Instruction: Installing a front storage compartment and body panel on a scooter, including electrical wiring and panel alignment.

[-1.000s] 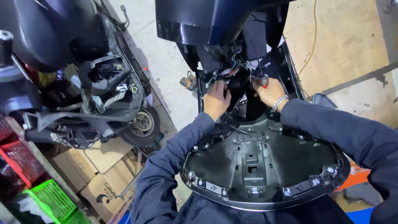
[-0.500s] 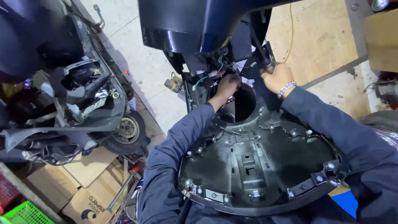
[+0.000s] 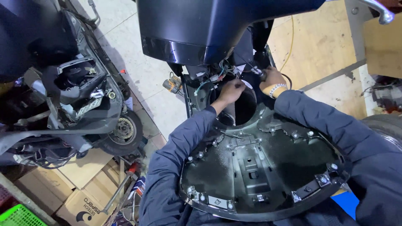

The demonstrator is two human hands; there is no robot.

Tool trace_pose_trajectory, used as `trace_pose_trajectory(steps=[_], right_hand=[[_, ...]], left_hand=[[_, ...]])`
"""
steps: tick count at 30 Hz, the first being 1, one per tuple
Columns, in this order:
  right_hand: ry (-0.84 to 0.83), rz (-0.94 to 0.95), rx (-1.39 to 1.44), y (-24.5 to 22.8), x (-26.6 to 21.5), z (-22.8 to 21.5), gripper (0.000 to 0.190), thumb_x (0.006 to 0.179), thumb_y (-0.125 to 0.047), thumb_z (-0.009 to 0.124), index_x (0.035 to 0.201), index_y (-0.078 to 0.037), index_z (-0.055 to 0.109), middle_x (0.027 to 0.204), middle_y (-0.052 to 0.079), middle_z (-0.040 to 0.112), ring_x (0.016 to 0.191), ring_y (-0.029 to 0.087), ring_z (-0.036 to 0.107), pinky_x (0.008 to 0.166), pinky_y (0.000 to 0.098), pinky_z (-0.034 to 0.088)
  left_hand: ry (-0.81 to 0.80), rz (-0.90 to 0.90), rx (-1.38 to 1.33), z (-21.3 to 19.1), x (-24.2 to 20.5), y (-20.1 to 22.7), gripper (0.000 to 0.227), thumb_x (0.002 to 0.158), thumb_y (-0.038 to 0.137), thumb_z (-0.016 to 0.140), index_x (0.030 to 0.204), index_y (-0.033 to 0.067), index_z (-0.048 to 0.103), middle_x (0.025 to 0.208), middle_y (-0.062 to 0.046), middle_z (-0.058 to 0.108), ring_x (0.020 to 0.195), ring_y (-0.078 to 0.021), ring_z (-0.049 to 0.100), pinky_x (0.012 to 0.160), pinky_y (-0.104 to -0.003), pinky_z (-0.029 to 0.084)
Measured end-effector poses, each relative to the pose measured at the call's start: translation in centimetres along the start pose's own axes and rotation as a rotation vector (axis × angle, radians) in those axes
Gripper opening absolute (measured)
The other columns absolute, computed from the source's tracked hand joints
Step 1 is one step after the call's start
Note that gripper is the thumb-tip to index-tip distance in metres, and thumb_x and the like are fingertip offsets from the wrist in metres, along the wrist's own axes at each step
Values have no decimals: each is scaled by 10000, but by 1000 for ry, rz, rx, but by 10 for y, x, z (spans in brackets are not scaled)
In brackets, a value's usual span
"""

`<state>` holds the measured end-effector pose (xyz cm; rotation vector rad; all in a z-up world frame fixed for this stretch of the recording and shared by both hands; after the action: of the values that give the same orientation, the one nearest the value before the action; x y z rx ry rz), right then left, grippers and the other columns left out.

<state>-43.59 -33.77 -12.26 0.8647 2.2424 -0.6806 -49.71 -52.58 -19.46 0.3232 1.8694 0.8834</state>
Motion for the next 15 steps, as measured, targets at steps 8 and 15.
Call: trace_pose_trajectory(steps=[8, 15], right_hand=[[-18, 57, -193, 36, 11, 6, 558, 817, -217, 605, 1353, -66, 647, 1382, 214, 592, 1193, 445, 651, 999, 550, 551], [-39, 135, -342, 52, 10, -6, 412, 892, -452, 669, 1224, -226, 759, 1175, 164, 720, 1110, 400, 709, 944, 482, 575]], left_hand=[[-116, 291, 360, -22, -24, 76, 795, 952, 219, 630, 1608, 120, 192, 1637, -213, 264, 1432, -507, 398, 1146, -599, 463], [-44, 472, 370, -14, 20, 19, 270, 958, 287, 642, 1190, 172, 721, 1196, -67, 643, 1087, -378, 694, 908, -470, 609]])
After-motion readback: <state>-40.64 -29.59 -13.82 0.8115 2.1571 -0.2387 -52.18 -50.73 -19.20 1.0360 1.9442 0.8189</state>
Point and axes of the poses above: each hand's wrist, its own x-axis towards the middle knuckle, its own z-axis out of the palm, y = z × x, the point moved 1 cm from there along x, towards the middle knuckle
